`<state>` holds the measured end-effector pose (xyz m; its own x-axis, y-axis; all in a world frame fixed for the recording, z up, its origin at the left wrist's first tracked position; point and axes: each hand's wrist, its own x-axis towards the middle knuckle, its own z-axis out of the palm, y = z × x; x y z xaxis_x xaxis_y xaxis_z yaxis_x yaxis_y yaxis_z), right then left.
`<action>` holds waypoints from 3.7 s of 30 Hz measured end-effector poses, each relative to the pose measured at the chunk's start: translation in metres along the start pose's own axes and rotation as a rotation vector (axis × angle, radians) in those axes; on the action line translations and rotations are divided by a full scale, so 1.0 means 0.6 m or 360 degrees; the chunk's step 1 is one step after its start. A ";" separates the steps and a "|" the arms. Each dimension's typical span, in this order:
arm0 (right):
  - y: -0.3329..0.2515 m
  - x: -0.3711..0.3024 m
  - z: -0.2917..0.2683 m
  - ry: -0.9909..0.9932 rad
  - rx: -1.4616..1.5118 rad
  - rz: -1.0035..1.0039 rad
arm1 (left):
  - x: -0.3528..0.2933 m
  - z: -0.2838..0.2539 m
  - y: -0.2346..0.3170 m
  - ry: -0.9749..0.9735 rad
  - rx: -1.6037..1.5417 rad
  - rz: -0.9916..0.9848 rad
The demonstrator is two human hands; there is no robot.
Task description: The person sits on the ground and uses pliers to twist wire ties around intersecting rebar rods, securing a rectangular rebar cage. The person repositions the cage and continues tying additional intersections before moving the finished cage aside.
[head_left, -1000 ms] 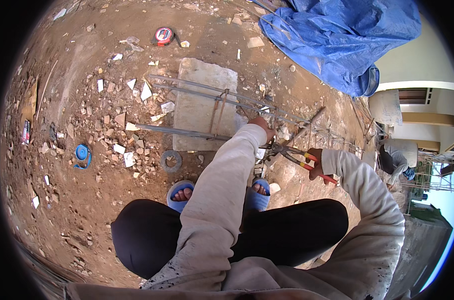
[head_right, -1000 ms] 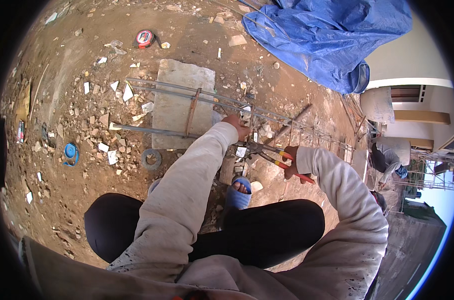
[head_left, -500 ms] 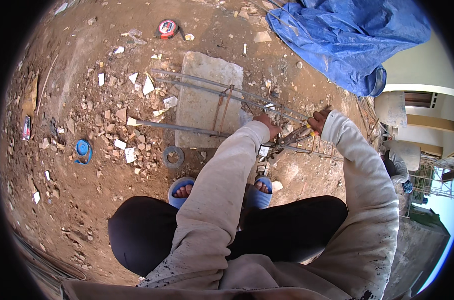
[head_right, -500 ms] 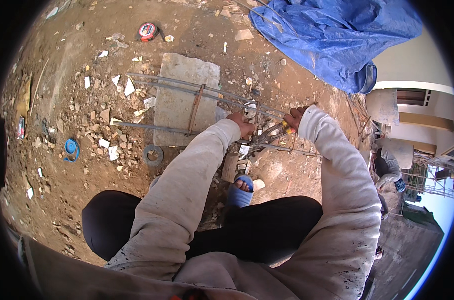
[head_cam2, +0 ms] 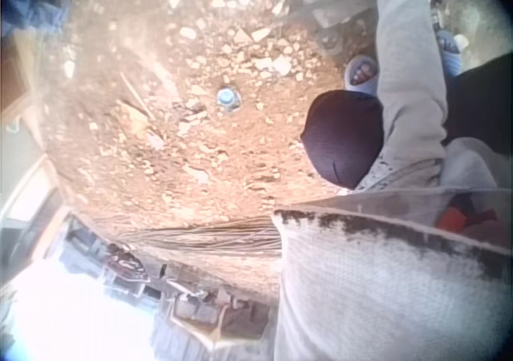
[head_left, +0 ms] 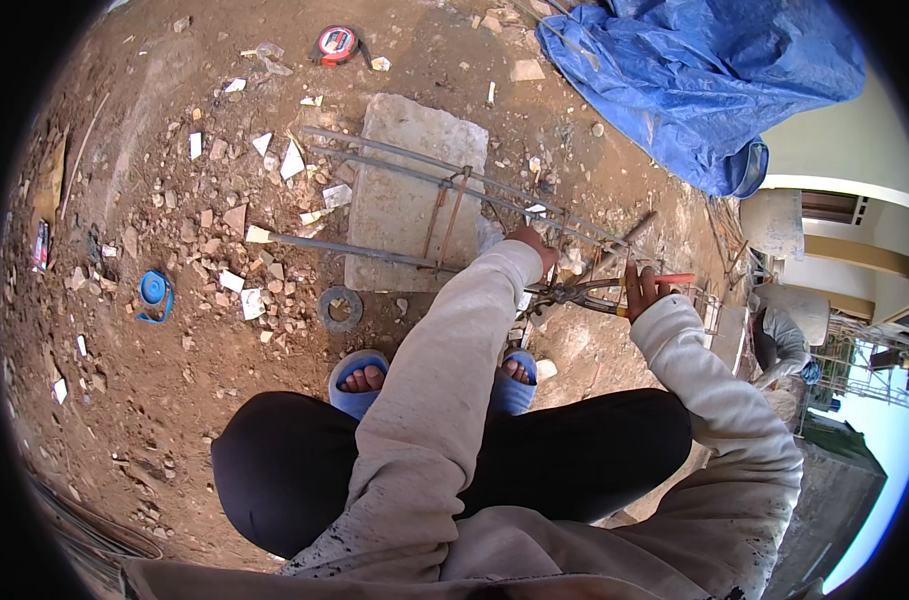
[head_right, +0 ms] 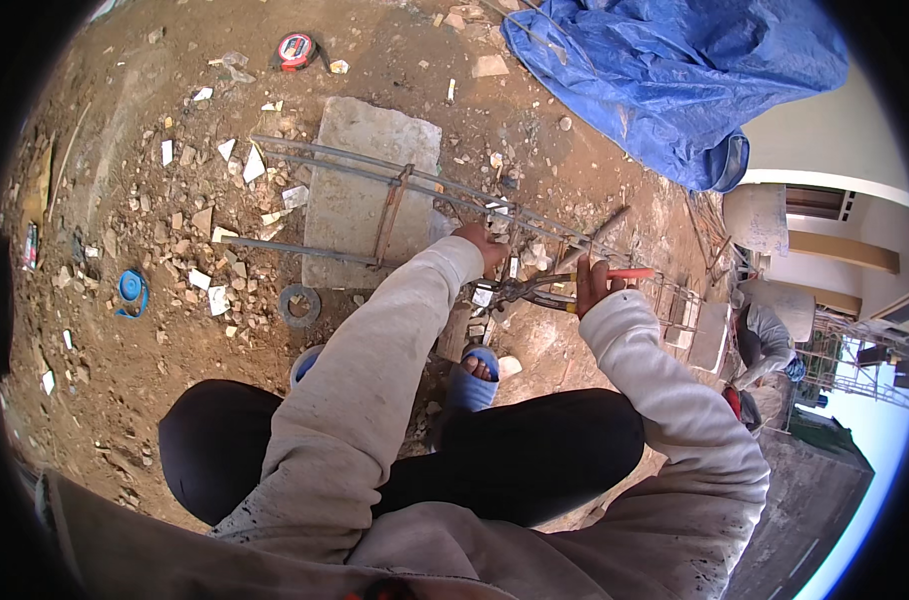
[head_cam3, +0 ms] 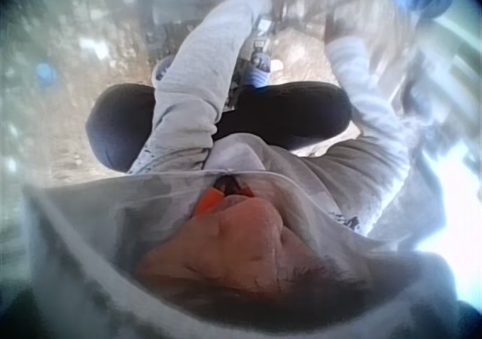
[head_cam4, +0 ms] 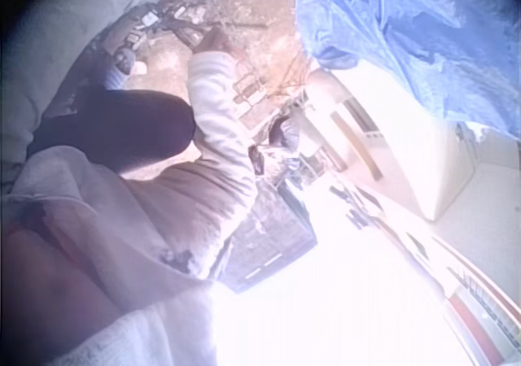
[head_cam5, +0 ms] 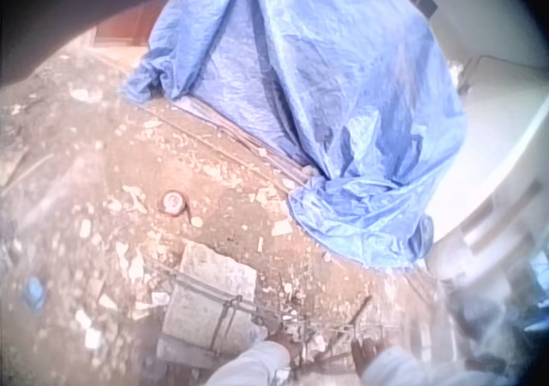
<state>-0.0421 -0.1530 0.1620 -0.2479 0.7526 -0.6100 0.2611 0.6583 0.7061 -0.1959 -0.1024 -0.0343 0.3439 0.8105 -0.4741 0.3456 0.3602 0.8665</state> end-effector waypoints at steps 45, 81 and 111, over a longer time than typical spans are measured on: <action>0.044 0.038 -0.011 -0.0796 0.1600 -0.0236 | -0.001 -0.005 -0.001 -0.0080 -0.0144 -0.0054; -0.176 -0.069 0.239 -0.0547 0.3315 -0.0085 | -0.056 -0.031 0.017 -0.0444 0.0312 0.0252; -0.171 -0.106 0.396 -0.0999 0.4406 0.0507 | -0.060 0.124 0.192 0.0240 0.0563 0.0193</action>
<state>0.1684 -0.2644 0.0429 -0.0639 0.4133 -0.9084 0.0952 -0.9035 -0.4178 -0.1035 -0.1242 0.0708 0.2782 0.9055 -0.3206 0.5986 0.0976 0.7950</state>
